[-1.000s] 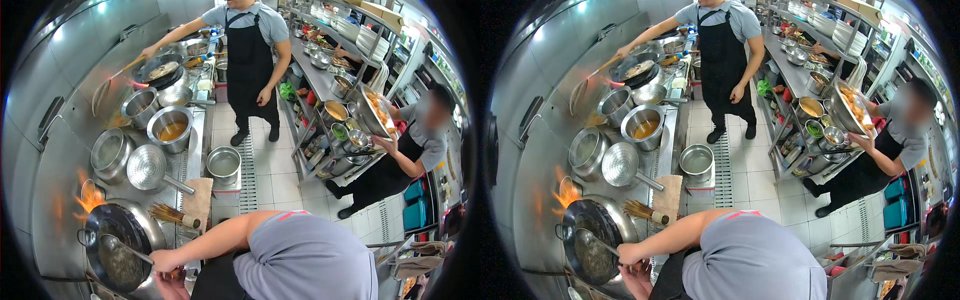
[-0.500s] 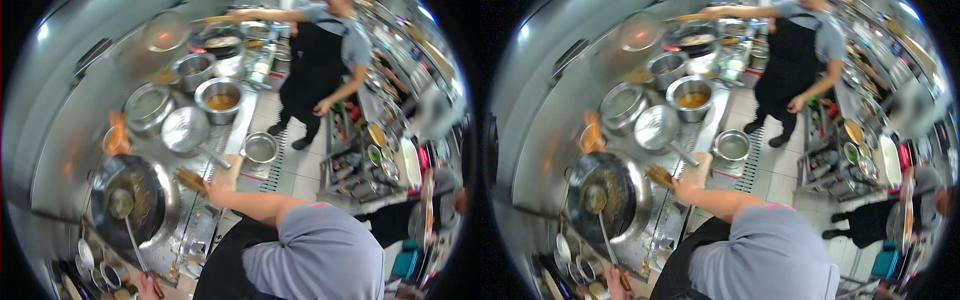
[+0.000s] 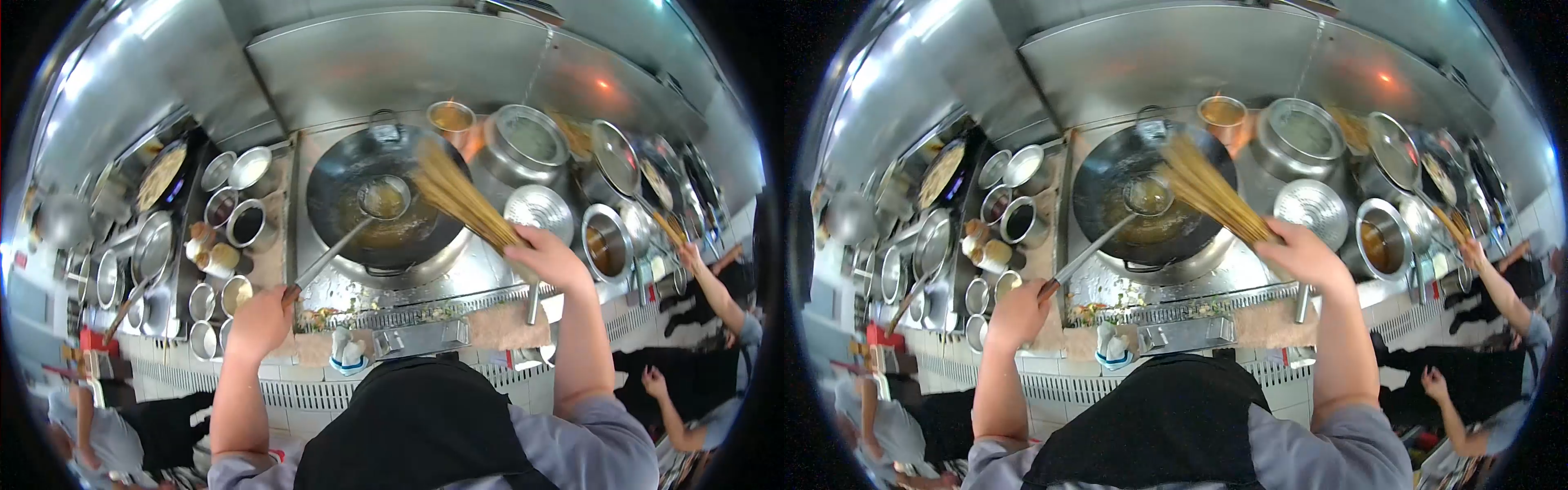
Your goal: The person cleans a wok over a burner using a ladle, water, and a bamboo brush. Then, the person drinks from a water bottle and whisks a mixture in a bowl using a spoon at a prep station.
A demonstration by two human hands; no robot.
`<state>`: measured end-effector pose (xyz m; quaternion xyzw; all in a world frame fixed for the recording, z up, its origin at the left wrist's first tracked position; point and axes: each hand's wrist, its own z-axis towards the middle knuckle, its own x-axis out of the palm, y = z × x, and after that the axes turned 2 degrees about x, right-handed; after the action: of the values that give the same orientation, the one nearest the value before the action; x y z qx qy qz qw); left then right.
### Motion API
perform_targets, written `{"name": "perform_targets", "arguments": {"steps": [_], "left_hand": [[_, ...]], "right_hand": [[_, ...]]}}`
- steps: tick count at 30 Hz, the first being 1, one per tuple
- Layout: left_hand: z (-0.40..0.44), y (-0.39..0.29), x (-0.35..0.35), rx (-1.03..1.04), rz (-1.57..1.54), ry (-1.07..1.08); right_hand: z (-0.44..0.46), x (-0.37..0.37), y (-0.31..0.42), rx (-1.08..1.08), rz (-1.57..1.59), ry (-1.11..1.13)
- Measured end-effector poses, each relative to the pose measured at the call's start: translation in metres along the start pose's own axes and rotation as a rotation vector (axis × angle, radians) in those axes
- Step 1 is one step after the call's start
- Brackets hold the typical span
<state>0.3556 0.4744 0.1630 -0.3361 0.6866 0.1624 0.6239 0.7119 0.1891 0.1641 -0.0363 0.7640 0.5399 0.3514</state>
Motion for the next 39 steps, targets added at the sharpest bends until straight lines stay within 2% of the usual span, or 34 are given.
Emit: {"name": "perform_targets", "arguments": {"steps": [1, 2, 4, 5, 6, 8, 9, 11, 13, 14, 15, 16, 17, 18, 20, 21, 22, 24, 25, 26, 28, 30, 32, 33, 35, 36, 37, 39], "left_hand": [[-0.002, -0.004, -0.008, -0.019, 0.057, 0.005], [-0.004, -0.008, -0.014, -0.033, 0.117, 0.008], [-0.005, -0.016, -0.022, -0.006, 0.143, -0.024], [-0.004, -0.020, -0.024, 0.026, 0.153, 0.007], [-0.006, -0.024, -0.025, 0.056, 0.161, 0.039], [-0.009, -0.024, -0.020, -0.017, 0.137, 0.052], [-0.004, -0.021, -0.011, 0.016, 0.153, 0.014], [-0.010, -0.022, -0.005, -0.006, 0.166, -0.018], [-0.009, -0.031, -0.009, 0.004, 0.285, 0.001], [-0.012, -0.033, -0.010, 0.034, 0.270, -0.016], [-0.017, -0.035, -0.008, 0.069, 0.256, -0.024], [-0.019, -0.040, -0.002, 0.018, 0.246, -0.039], [-0.018, -0.045, 0.006, 0.062, 0.324, -0.107], [-0.019, -0.047, 0.009, 0.116, 0.407, -0.176], [-0.023, -0.050, 0.002, 0.113, 0.461, -0.151], [-0.021, -0.052, -0.005, 0.128, 0.517, -0.121], [-0.024, -0.050, -0.010, 0.129, 0.515, -0.123], [-0.029, -0.039, -0.020, 0.156, 0.404, -0.062], [-0.028, -0.036, -0.019, 0.142, 0.346, -0.035], [-0.028, -0.033, -0.018, 0.165, 0.348, -0.026], [-0.025, -0.028, -0.017, 0.140, 0.368, -0.024], [-0.026, -0.013, -0.024, 0.111, 0.383, -0.017], [-0.028, 0.009, -0.022, 0.004, 0.260, 0.019], [-0.029, 0.024, -0.012, 0.028, 0.270, 0.030], [-0.027, 0.052, 0.033, -0.136, 0.300, -0.217], [-0.024, 0.062, 0.057, -0.220, 0.283, -0.328], [-0.022, 0.065, 0.083, -0.322, 0.197, -0.332], [-0.018, 0.069, 0.134, -0.500, 0.061, -0.358]], "right_hand": [[0.026, 0.017, 0.018, -0.147, -0.369, -0.196], [0.046, 0.033, 0.058, -0.043, -0.611, -0.165], [0.100, 0.083, 0.054, -0.219, -0.880, -0.117], [0.138, 0.102, 0.023, -0.393, -0.960, 0.063], [0.167, 0.101, 0.016, -0.414, -0.959, 0.067], [0.216, 0.094, 0.023, -0.189, -1.077, 0.205], [0.221, 0.098, 0.031, -0.237, -1.091, 0.214], [0.207, 0.117, 0.031, -0.328, -1.056, -0.142], [0.202, 0.123, -0.001, -0.427, -1.019, 0.151], [0.198, 0.112, 0.006, -0.287, -0.992, 0.187], [0.206, 0.096, 0.023, -0.222, -1.161, 0.225], [0.220, 0.088, 0.010, -0.315, -1.207, 0.048], [0.215, 0.094, 0.013, -0.343, -1.209, -0.063], [0.209, 0.105, 0.003, -0.338, -1.153, -0.069], [0.193, 0.116, -0.002, -0.342, -0.950, 0.201], [0.188, 0.108, 0.015, 0.038, -0.551, 0.383], [0.206, 0.089, 0.023, -0.144, -0.903, 0.428], [0.212, 0.077, 0.038, -0.204, -1.240, 0.197], [0.195, 0.088, 0.038, -0.297, -1.279, 0.031], [0.176, 0.101, 0.036, -0.304, -1.255, -0.001], [0.167, 0.115, 0.003, -0.358, -0.929, 0.205], [0.187, 0.088, 0.007, -0.255, -1.300, 0.223], [0.196, 0.068, 0.011, -0.256, -1.168, -0.069], [0.186, 0.056, 0.030, -0.197, -1.069, -0.132], [0.167, 0.034, 0.043, -0.124, -0.968, -0.215], [0.160, 0.025, 0.039, -0.116, -0.698, -0.332], [0.151, 0.019, 0.033, -0.111, -0.427, -0.441], [0.135, 0.047, 0.019, -0.067, -0.313, -0.443]]}}
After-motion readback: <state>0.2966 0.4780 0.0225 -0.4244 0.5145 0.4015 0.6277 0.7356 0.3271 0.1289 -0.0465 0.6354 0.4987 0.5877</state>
